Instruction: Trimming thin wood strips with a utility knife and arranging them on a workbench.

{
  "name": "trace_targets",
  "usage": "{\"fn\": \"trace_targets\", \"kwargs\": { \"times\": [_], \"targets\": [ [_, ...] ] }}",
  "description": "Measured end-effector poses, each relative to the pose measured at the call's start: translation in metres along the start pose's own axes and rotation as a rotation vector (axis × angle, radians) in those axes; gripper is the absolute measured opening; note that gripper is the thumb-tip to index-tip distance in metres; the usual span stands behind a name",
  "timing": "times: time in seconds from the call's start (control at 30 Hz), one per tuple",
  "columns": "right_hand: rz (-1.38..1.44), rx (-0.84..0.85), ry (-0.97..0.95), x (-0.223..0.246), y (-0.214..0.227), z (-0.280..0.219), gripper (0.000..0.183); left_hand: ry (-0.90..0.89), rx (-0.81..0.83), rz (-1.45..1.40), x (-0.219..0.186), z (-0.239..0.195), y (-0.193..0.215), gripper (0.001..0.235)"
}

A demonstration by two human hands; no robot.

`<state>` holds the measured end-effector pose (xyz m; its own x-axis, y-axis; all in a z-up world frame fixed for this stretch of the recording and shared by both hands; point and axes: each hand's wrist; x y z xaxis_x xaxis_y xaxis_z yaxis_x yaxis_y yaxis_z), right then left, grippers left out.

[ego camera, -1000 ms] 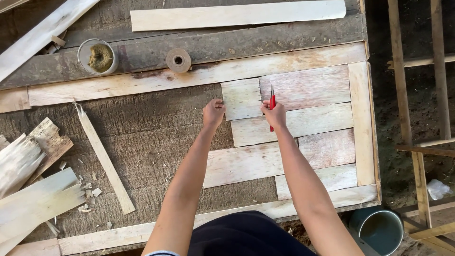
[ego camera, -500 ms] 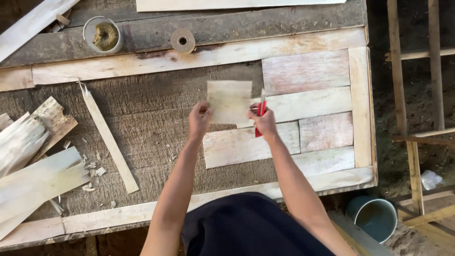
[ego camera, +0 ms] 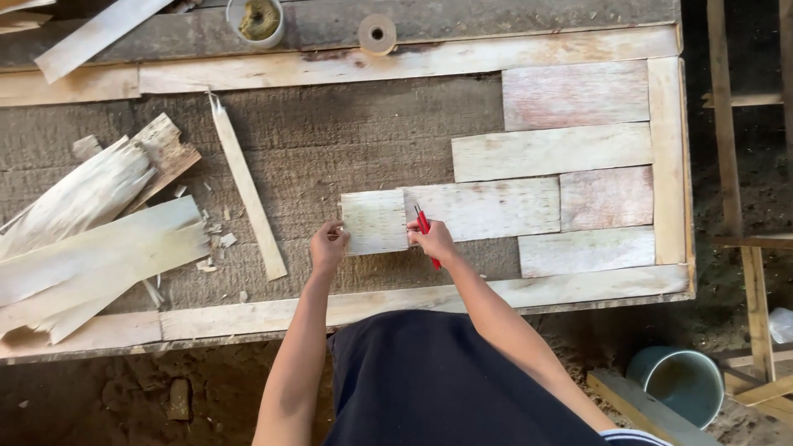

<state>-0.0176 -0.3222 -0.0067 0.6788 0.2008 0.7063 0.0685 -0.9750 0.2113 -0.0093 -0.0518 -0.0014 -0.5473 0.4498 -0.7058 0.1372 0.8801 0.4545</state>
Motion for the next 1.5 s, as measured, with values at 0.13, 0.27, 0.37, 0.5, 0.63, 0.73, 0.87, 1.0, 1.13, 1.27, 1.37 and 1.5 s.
{"fn": "trace_targets", "kwargs": {
  "times": [0.13,0.27,0.37,0.5,0.63,0.73,0.87,1.0,1.13,1.27,1.37,1.5],
  "targets": [
    [0.003,0.012,0.012,-0.016,-0.012,0.010,0.043,-0.008,0.036,0.040,0.000,-0.009,0.016,0.035],
    [-0.151,-0.012,-0.014,-0.014,-0.018,0.010,0.048,-0.026,0.054,0.086,0.008,-0.008,0.018,0.037],
    [-0.153,-0.045,-0.017,-0.001,-0.021,0.002,0.044,-0.040,0.067,0.081,0.016,-0.003,0.014,0.038],
    [-0.142,-0.051,-0.006,-0.001,-0.028,-0.001,0.044,-0.049,0.096,0.085,0.016,-0.003,0.016,0.038],
    [-0.158,-0.044,-0.002,0.004,-0.034,-0.001,0.042,-0.022,0.090,0.067,0.013,-0.003,0.018,0.037],
    [-0.147,-0.056,0.005,0.005,-0.036,-0.002,0.040,-0.021,0.107,0.083,0.013,-0.003,0.020,0.040],
    [-0.100,-0.068,0.011,0.011,-0.036,-0.001,0.041,-0.039,0.100,0.114,0.028,0.008,0.015,0.040],
    [-0.123,-0.083,0.002,0.005,-0.035,0.005,0.041,-0.061,0.073,0.118,0.036,0.011,0.011,0.042],
    [-0.122,-0.082,-0.012,0.001,-0.036,0.006,0.041,-0.080,0.051,0.119,0.041,0.014,0.008,0.043],
    [-0.089,-0.068,-0.022,0.004,-0.035,0.006,0.042,-0.099,0.034,0.089,0.055,0.024,0.004,0.043],
    [-0.099,-0.081,-0.028,0.007,-0.033,0.004,0.039,-0.124,0.015,0.093,0.062,0.028,0.001,0.043],
    [-0.101,-0.110,-0.016,0.023,-0.025,-0.008,0.037,-0.155,-0.010,0.082,0.066,0.028,0.000,0.041]
  ]
}}
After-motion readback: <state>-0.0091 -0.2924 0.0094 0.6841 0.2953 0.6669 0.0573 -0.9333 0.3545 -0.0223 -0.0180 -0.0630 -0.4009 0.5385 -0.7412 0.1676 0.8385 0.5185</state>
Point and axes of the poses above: each hand's wrist, its own z-axis towards the middle knuckle, its own y-axis out of the back of the hand, x = y × z, and after that the axes turned 6 degrees about z, right-handed
